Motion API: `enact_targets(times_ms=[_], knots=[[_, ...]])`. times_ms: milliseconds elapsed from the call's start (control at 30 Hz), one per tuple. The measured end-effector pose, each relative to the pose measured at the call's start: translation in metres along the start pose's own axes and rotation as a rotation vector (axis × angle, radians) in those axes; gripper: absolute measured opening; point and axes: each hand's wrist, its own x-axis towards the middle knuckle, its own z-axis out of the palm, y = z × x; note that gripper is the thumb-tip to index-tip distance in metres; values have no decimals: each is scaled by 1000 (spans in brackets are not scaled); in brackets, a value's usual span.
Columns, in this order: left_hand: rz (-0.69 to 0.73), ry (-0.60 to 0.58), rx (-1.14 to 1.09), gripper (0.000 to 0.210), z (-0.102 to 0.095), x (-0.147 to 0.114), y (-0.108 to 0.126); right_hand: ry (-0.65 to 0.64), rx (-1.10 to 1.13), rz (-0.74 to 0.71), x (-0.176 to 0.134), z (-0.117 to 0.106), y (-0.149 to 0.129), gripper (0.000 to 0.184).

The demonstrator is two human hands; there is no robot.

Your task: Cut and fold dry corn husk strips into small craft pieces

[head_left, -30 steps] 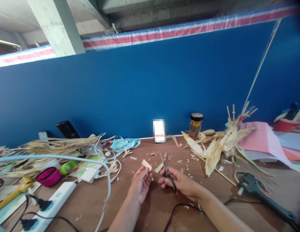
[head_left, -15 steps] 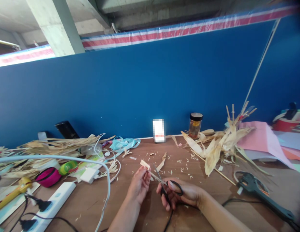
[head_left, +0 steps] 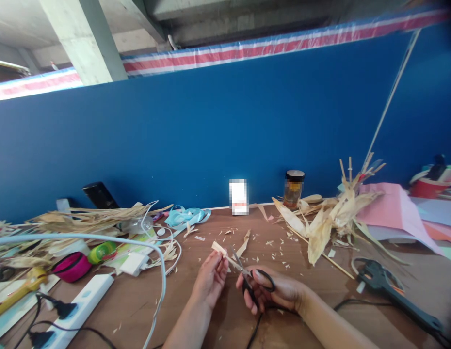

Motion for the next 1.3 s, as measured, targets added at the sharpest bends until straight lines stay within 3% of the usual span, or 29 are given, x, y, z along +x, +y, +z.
enact_targets(times_ms=[367,900,1300], knots=[[-77,-17,-38,11,5,-6,5,61,-19,-23,2,-2,3,51],[-25,-74,5,13,4,-6,0,51,-43,0,2,2,-1,48],[-6,-31,16,12,2,-2,0,46,-45,-12,3,0,1,48]])
